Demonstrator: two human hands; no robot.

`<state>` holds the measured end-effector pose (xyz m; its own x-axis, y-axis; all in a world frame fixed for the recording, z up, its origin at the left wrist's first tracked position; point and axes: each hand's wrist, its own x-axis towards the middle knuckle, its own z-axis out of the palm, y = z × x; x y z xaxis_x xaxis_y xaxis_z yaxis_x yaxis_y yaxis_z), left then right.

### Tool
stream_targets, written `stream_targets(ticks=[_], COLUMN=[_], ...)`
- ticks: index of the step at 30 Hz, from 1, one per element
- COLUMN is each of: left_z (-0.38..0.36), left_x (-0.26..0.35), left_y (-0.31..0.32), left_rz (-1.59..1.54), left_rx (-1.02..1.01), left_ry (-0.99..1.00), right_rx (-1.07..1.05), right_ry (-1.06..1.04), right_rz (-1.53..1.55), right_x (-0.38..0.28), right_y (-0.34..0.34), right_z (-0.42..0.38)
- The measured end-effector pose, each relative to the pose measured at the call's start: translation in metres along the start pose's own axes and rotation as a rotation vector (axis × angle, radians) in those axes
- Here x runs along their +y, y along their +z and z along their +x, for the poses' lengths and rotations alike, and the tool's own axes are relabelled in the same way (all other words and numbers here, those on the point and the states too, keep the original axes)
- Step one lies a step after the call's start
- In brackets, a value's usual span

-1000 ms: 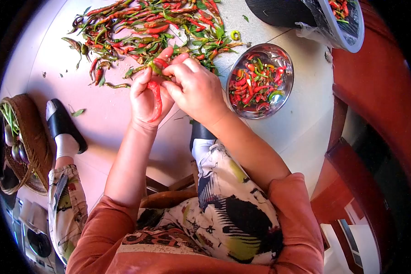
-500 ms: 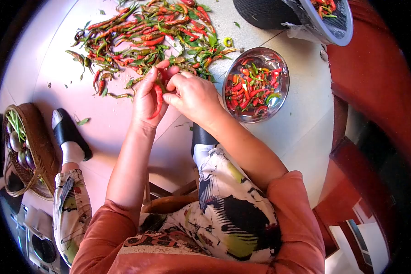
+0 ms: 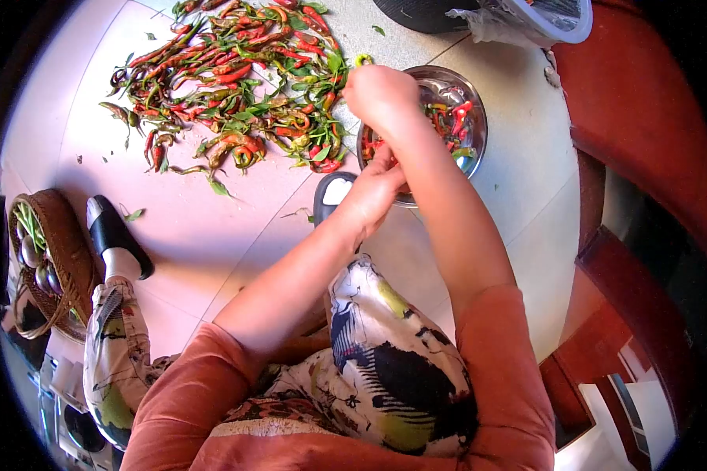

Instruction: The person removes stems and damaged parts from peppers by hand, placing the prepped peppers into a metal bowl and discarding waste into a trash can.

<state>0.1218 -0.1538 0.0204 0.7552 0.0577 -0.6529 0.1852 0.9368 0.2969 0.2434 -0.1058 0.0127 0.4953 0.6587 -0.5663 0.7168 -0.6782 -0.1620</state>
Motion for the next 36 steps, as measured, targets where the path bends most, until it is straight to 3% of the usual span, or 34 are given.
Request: stream_targets(ticks=[3, 6, 10, 16, 18, 20, 23, 24, 26, 30, 34, 36], left_z=[-0.011, -0.022, -0.022, -0.031, -0.037, -0.046, -0.047, -0.046, -0.044, -0.049, -0.049, -0.048], left_x=[0.012, 0.040, 0.069, 0.102, 0.112, 0.121, 0.116, 0.116, 0.113, 0.127, 0.127, 0.125], left_y=[-0.029, -0.065, -0.102, -0.115, -0.114, -0.108, -0.109, -0.108, -0.106, -0.098, -0.103, -0.104], left_rz=[-0.019, 0.109, 0.095, 0.092, 0.074, 0.137, 0.235, 0.233, 0.264, 0.271, 0.422, 0.515], left_rx=[0.020, 0.336, 0.556, 0.555, 0.548, 0.521, 0.435, 0.437, 0.422, 0.290, 0.303, 0.318], left_ry=[-0.085, -0.094, 0.052, 0.197, 0.199, 0.079, 0.130, 0.128, 0.316, 0.308, 0.324, 0.332], right_rx=[-0.248, -0.285, -0.180, -0.052, -0.092, -0.020, -0.234, -0.237, -0.276, -0.307, -0.215, -0.178], right_ry=[0.047, 0.125, 0.204, 0.235, 0.278, 0.263, 0.268, 0.270, 0.164, 0.048, 0.039, 0.031], right_rz=[-0.235, -0.157, -0.047, 0.004, 0.190, 0.320, 1.145, 1.144, 1.396, 1.462, 1.567, 1.467], right_x=[-0.027, -0.039, -0.045, -0.054, -0.047, -0.025, -0.029, -0.032, -0.035, -0.048, -0.052, -0.053], right_y=[0.007, 0.015, 0.021, 0.029, 0.025, 0.032, 0.001, -0.002, -0.002, 0.002, 0.002, 0.002], right_z=[0.020, 0.026, 0.025, 0.033, 0.033, 0.034, 0.003, -0.006, -0.019, -0.030, -0.031, -0.031])
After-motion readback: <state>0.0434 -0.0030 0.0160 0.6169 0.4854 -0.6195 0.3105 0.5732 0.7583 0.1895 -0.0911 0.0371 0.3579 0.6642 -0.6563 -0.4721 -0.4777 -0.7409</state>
